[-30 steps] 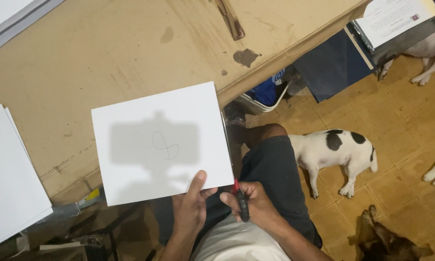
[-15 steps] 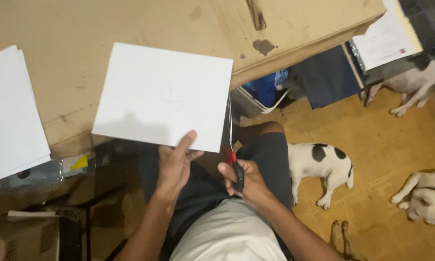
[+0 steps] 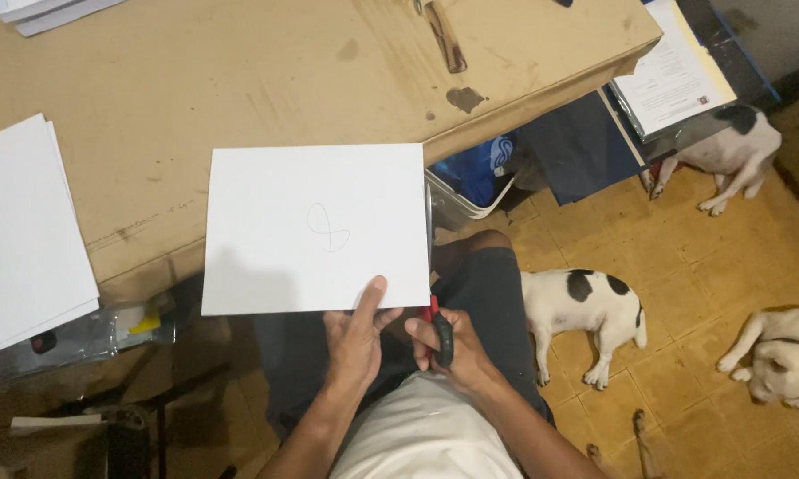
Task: The person sits at a wooden table and uses red-handled scissors to trim the edges of a white sheet of paper. After cutting, the person places the trimmed paper on a stack and picks up another sheet to fold it.
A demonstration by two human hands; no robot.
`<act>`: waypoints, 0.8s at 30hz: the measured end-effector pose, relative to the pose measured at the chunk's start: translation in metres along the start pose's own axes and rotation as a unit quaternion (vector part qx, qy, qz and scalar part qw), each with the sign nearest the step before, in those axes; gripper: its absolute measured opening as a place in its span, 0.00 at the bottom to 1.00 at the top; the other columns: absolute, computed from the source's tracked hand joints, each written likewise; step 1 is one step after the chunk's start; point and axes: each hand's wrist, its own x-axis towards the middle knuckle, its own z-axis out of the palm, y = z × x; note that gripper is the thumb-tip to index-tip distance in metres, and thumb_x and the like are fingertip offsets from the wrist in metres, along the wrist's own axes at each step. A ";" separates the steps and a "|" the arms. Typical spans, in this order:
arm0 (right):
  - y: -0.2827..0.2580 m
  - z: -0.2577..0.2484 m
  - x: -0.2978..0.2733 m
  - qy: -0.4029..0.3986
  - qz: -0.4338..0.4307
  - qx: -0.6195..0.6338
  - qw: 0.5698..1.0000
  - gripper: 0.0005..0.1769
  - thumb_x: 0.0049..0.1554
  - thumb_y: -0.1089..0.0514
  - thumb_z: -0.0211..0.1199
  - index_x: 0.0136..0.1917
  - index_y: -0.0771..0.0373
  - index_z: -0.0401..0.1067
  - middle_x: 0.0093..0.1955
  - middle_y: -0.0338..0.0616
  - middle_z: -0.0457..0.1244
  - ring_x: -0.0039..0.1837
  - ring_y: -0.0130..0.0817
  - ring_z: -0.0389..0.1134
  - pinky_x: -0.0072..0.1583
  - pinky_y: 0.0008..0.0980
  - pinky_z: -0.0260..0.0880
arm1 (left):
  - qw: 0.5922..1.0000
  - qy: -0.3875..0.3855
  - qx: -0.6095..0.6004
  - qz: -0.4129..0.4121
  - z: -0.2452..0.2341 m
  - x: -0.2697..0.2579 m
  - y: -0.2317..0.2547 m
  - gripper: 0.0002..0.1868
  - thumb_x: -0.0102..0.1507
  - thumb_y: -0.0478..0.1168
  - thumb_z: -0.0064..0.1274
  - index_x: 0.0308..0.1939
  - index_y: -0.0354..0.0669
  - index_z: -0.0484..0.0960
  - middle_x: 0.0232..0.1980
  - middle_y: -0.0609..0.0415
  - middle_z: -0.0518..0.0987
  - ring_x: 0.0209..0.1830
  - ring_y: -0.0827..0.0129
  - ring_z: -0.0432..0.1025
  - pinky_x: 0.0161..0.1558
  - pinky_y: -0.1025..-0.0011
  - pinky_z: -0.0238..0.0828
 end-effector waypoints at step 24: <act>0.086 -0.135 0.064 -0.136 0.169 0.274 0.937 0.42 0.59 0.24 0.58 0.37 0.69 0.70 0.22 0.39 0.50 0.20 0.28 0.55 0.18 0.22 0.55 | 0.996 -0.032 -0.054 0.069 0.004 0.048 0.042 0.21 0.60 0.39 0.67 0.50 0.34 0.74 0.40 0.55 0.75 0.36 0.66 0.82 0.38 0.70 0.89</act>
